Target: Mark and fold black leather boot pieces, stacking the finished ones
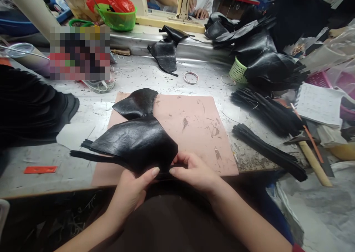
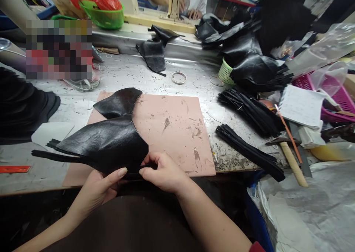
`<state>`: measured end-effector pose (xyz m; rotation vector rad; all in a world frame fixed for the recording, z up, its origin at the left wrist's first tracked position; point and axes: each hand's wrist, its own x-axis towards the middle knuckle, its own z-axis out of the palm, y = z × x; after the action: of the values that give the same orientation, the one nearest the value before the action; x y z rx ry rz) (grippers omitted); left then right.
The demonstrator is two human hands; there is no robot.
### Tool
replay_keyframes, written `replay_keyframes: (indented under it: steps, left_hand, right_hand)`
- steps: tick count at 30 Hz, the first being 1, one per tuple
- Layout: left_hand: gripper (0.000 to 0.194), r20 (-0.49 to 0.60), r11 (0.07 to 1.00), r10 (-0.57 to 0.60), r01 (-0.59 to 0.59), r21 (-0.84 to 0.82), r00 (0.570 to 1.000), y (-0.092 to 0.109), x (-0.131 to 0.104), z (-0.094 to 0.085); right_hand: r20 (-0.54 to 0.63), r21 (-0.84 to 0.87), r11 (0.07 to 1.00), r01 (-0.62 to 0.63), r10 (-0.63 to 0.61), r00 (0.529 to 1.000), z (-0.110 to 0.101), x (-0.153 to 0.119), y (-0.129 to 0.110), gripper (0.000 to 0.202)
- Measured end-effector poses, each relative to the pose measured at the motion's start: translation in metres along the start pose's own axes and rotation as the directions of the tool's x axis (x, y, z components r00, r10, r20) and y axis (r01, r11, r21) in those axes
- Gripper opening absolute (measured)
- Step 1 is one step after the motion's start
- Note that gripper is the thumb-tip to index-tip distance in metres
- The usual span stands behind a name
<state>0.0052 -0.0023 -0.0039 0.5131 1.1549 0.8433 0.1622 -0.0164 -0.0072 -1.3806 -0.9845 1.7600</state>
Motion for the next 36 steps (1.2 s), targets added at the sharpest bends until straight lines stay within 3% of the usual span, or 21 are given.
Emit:
replay_keyframes:
  steps: [2, 7, 13, 27, 29, 32, 36]
  left_hand:
    - [0.038, 0.069, 0.995, -0.089, 0.092, -0.028, 0.994, -0.001, 0.000, 0.000]
    - [0.023, 0.069, 0.986, -0.168, 0.169, -0.003, 0.983, 0.000, -0.004, 0.002]
    - [0.027, 0.058, 0.992, -0.113, 0.109, 0.059, 0.992, 0.004, -0.003, 0.004]
    - [0.018, -0.021, 0.936, 0.032, -0.022, 0.351, 0.999, 0.003, -0.001, 0.004]
    - [0.019, -0.011, 0.941, 0.022, -0.017, 0.337, 1.000, 0.003, 0.000, 0.003]
    - [0.023, 0.045, 0.985, -0.032, 0.023, 0.170, 0.998, 0.002, 0.001, -0.002]
    - [0.023, 0.053, 0.997, -0.062, 0.059, 0.048, 0.997, 0.001, 0.002, -0.011]
  right_hand:
    - [-0.039, -0.009, 1.000, 0.014, -0.015, 0.999, 0.001, 0.000, 0.003, 0.009]
    - [-0.010, 0.125, 0.992, -0.033, 0.035, 0.999, 0.007, 0.006, 0.008, 0.010]
    - [0.028, 0.312, 0.945, -0.097, 0.093, 0.995, 0.008, 0.008, 0.005, 0.013]
    - [-0.002, 0.179, 0.978, -0.102, 0.104, 0.995, 0.004, 0.006, 0.009, 0.009]
    - [0.012, 0.155, 0.985, -0.070, 0.069, 0.998, 0.004, 0.007, 0.009, 0.012]
    - [-0.047, 0.097, 0.995, -0.017, 0.022, 0.999, 0.002, 0.007, 0.006, 0.015]
    - [-0.089, 0.082, 0.996, -0.030, 0.037, 0.995, -0.004, 0.008, 0.001, 0.016]
